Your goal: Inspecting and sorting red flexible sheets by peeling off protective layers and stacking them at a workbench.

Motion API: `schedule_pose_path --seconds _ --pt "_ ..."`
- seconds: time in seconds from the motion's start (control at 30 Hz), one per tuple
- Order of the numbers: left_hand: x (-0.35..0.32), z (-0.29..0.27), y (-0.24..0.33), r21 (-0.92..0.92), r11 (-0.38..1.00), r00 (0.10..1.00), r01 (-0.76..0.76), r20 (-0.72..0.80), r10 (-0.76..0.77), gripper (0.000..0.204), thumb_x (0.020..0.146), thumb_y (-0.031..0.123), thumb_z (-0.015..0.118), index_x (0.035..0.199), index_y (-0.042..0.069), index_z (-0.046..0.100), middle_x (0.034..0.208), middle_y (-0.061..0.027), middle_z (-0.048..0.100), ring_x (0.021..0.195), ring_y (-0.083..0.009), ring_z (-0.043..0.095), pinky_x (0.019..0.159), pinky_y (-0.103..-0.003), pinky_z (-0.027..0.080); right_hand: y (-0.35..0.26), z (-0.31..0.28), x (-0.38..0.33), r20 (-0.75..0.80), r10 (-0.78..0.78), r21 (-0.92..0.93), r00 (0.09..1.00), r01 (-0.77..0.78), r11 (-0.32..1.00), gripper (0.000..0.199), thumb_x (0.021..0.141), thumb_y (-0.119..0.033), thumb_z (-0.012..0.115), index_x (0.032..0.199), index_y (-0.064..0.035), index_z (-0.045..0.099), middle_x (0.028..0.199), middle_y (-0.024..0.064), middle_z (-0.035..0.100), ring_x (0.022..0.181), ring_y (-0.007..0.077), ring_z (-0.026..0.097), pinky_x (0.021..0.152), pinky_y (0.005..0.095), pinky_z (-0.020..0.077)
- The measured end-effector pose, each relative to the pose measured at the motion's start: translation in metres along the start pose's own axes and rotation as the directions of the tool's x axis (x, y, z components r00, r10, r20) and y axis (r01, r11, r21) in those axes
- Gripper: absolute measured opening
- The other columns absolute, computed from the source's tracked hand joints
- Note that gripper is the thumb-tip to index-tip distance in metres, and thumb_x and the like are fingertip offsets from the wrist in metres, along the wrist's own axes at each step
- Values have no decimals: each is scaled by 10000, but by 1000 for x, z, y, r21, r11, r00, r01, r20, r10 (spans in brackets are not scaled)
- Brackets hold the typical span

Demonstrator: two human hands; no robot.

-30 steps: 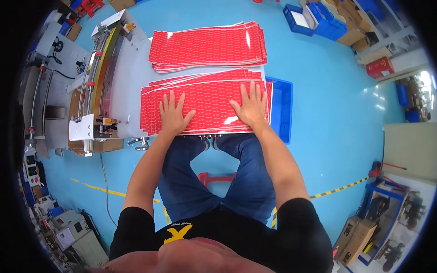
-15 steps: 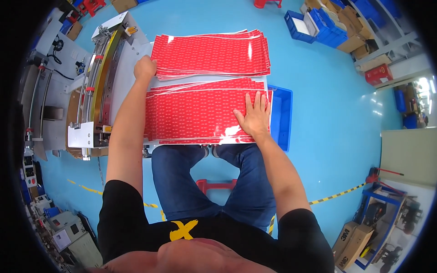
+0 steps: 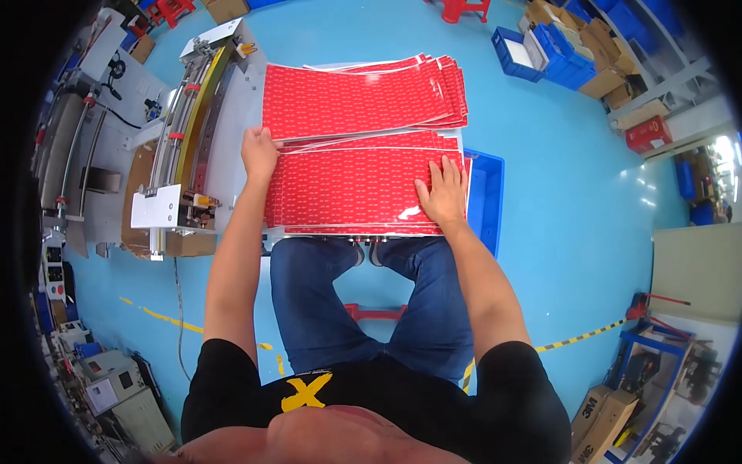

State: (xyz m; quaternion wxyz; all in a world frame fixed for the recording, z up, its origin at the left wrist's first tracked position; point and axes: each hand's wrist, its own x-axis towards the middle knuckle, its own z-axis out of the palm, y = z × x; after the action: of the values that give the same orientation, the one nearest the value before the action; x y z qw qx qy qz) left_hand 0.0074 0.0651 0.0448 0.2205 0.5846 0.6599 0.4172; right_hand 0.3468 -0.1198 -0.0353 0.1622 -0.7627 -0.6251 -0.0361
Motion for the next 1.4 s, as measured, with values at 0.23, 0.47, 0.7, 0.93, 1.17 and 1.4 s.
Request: schedule_pose_path --seconds 0.23,0.47,0.7,0.93,1.17,1.4 --pt "-130 -36 -29 -383 866 932 320 290 -216 271 1019 158 491 1169 -67 494 877 -145 664 685 -193 694 578 -290 577 -46 -31 -34 -281 -221 315 934 308 898 368 842 -200 677 1164 -41 594 1256 162 552 1173 350 517 983 491 387" --pt "-202 -34 -36 -528 723 888 445 362 -283 243 1010 141 523 1143 -63 531 935 -129 682 744 -139 684 623 -255 573 -171 -24 -60 -40 -401 724 915 304 619 305 832 -153 701 1101 -22 641 1148 173 603 1091 365 572 938 439 468" --pt "-212 -45 -45 -579 732 910 360 392 -138 250 984 108 575 1165 -64 567 1008 -108 695 839 -114 668 722 -252 563 -198 -22 -54 91 -360 776 929 160 610 257 839 -127 676 1071 -18 661 1131 163 620 1074 349 595 908 413 498" --pt "-210 -39 -51 -556 756 910 345 394 -125 193 976 103 578 1089 -42 635 961 -79 707 829 -113 675 731 -262 565 -201 -29 -52 123 -329 756 936 127 642 215 840 -142 680 1015 -17 671 1017 140 663 979 325 644 836 405 526" --pt "-209 -43 -52 -496 816 913 297 399 -90 178 967 112 591 1037 -32 667 909 -77 718 804 -110 681 729 -264 562 -209 -36 -49 75 -307 720 949 161 675 148 838 -142 670 941 -37 678 907 120 662 847 321 663 738 411 541" --pt "-206 -46 -58 -502 797 886 337 456 -87 181 950 116 617 1028 -30 689 890 -79 726 795 -108 679 718 -259 557 -202 -36 -47 123 -372 702 920 185 688 147 835 -144 671 930 -32 681 919 134 675 812 335 671 713 434 541"
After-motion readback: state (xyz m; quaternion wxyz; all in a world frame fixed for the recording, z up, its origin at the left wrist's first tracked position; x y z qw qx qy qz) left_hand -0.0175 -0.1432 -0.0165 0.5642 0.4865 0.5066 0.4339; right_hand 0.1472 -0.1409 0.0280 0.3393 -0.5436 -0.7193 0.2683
